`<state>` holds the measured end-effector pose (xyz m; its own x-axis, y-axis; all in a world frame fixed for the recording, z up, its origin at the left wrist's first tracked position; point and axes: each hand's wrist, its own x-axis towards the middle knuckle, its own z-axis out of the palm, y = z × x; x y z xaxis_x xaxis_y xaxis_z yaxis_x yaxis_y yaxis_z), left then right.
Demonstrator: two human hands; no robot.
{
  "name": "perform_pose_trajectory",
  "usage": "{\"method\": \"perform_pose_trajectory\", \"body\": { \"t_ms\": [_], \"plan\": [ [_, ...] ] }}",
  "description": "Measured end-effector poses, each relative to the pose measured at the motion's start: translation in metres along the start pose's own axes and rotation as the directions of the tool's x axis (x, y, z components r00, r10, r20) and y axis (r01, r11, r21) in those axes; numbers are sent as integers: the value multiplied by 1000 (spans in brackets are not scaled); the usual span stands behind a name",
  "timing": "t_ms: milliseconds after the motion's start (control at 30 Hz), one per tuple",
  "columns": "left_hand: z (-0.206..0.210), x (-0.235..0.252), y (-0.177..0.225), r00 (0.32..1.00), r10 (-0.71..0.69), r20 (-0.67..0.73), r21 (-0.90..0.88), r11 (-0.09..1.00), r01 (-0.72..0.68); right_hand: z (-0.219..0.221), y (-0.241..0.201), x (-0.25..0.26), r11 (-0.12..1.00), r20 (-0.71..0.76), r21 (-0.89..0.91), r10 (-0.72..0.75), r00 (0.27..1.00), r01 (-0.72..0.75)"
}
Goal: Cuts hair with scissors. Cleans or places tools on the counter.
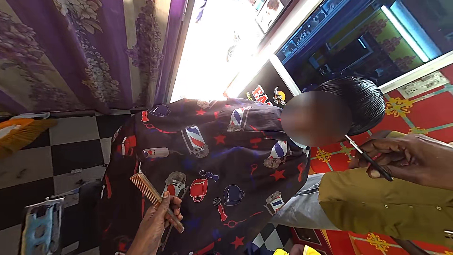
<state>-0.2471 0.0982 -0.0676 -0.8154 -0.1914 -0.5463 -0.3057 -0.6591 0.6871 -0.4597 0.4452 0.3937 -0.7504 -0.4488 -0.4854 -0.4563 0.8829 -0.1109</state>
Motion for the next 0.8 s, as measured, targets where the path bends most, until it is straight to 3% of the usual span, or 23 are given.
{"method": "perform_pose_trajectory", "body": {
  "t_ms": [233, 333, 500, 600, 700, 800],
  "plan": [
    [-9, 4, 0, 1000, -5, 17, -1, 1000, 5, -6, -15, 8, 998, 21, -12, -54, 998, 54],
    [-14, 4, 3, 1000, -15, 10, -2, 1000, 15, -4, -22, 10, 1000, -20, 5, 3, 1000, -2],
    [-24, 4, 5, 1000, 23, -3, -4, 1000, -23, 3, -12, 9, 970, -30, 222, 108, 994, -99],
    [-30, 5, 5, 999, 39, -7, -11, 999, -39, 7, -30, 10, 961, -31, 221, 176, 984, -165],
    [-35, 6, 5, 999, 45, -5, -1, 999, -45, 7, -10, 6, 964, -28, 245, 110, 994, -100],
    [-36, 7, 6, 999, 46, -9, 13, 999, -46, 8, -40, 7, 955, -41, 242, 185, 982, -169]
  ]
}}
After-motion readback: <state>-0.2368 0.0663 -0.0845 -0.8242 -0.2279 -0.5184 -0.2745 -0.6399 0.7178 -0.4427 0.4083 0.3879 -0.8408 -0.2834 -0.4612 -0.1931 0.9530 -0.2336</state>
